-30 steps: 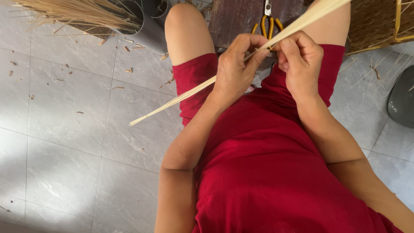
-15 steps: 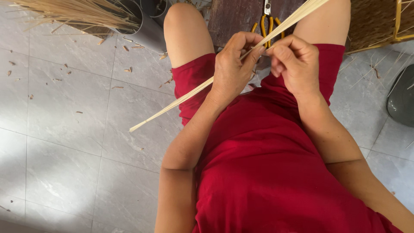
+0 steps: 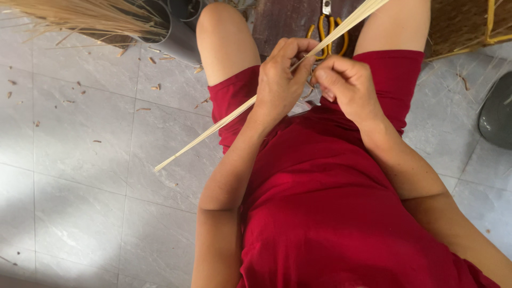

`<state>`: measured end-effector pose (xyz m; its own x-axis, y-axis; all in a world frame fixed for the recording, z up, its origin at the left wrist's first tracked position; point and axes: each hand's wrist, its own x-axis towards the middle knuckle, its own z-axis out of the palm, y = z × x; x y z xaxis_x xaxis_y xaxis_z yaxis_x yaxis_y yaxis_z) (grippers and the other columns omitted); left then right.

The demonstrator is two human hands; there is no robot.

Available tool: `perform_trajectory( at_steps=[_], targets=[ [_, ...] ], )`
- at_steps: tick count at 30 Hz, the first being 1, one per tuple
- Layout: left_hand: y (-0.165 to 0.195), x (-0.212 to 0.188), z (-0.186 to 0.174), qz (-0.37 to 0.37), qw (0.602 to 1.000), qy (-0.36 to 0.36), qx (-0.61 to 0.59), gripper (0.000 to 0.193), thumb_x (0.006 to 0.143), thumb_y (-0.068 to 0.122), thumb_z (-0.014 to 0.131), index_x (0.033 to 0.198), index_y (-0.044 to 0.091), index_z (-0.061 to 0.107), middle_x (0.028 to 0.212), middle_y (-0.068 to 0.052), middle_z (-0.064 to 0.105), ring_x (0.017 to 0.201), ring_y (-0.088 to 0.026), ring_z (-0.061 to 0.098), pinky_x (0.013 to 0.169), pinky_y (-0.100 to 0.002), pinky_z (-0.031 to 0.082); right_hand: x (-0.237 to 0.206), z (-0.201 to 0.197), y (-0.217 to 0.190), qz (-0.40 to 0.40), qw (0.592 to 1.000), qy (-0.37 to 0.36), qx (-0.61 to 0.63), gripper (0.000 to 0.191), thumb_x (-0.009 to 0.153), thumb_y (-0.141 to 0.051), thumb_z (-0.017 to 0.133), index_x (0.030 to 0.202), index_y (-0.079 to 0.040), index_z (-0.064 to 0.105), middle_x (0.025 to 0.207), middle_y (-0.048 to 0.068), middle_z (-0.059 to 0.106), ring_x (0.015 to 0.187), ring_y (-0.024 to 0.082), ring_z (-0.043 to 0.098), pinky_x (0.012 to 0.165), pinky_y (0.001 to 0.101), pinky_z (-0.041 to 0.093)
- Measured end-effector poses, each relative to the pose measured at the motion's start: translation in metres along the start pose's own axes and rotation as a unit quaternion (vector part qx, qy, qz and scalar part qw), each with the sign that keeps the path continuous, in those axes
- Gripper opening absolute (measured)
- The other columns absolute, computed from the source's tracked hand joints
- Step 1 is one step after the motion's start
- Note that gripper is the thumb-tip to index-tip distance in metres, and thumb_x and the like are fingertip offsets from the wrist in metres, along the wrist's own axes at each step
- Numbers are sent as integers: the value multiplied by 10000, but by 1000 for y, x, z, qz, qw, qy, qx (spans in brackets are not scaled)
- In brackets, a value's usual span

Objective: The person sits on the floor and splits thin bamboo strips with a knife, drawing each strip against the blade to shave it. They gather the split strips into a bundle, trim the ends with scissors, and reach for more raw material from a pile beside them.

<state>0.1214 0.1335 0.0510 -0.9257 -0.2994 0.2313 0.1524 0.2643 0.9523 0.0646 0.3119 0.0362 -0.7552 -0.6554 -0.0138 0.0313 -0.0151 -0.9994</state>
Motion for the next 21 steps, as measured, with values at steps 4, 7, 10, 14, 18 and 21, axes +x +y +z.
perform_trajectory(
  at_steps=[4,7,10,14,18,21],
  targets=[
    [7,-3,-4,-13,997,-33,-62,196,1005,2,698,1197,42,703,1056,-45,697,888,-113,715,802,-261,600,7,-6,-4,-1,987,82,142,232,1130,-184,611,977,-13,649,728,-9,535,605,55,440,562,225,386],
    [15,-4,-10,-8,995,-67,-79,222,1025,-6,692,1238,56,705,1074,-33,702,885,-102,680,803,-252,590,12,-2,2,5,978,104,182,203,1118,-174,600,1025,-8,672,739,0,548,605,60,447,551,225,384],
    [20,-3,-13,16,992,-98,-78,302,1006,-6,701,1297,69,680,1058,-36,662,909,-103,685,820,-255,596,14,1,7,21,974,101,203,201,1107,-157,580,1076,1,700,751,15,582,596,59,450,532,220,379],
    [20,-4,-12,57,995,-85,-4,318,992,10,736,1299,87,703,999,-47,613,867,-138,644,780,-274,559,14,3,14,38,976,81,198,206,1119,-133,557,1050,4,695,780,30,616,586,59,456,525,213,373],
    [17,-3,-6,138,985,-7,105,225,968,80,768,1180,113,702,1045,-46,593,937,-213,638,818,-317,553,15,8,28,48,980,94,168,162,1105,-84,552,1044,-9,682,722,22,594,563,75,488,516,227,394],
    [16,1,-8,171,968,22,182,155,949,94,751,1082,113,674,1056,-54,611,944,-260,641,811,-357,547,10,13,39,81,989,50,112,258,1129,-101,521,940,4,661,718,15,596,583,103,546,527,258,467]
  ],
)
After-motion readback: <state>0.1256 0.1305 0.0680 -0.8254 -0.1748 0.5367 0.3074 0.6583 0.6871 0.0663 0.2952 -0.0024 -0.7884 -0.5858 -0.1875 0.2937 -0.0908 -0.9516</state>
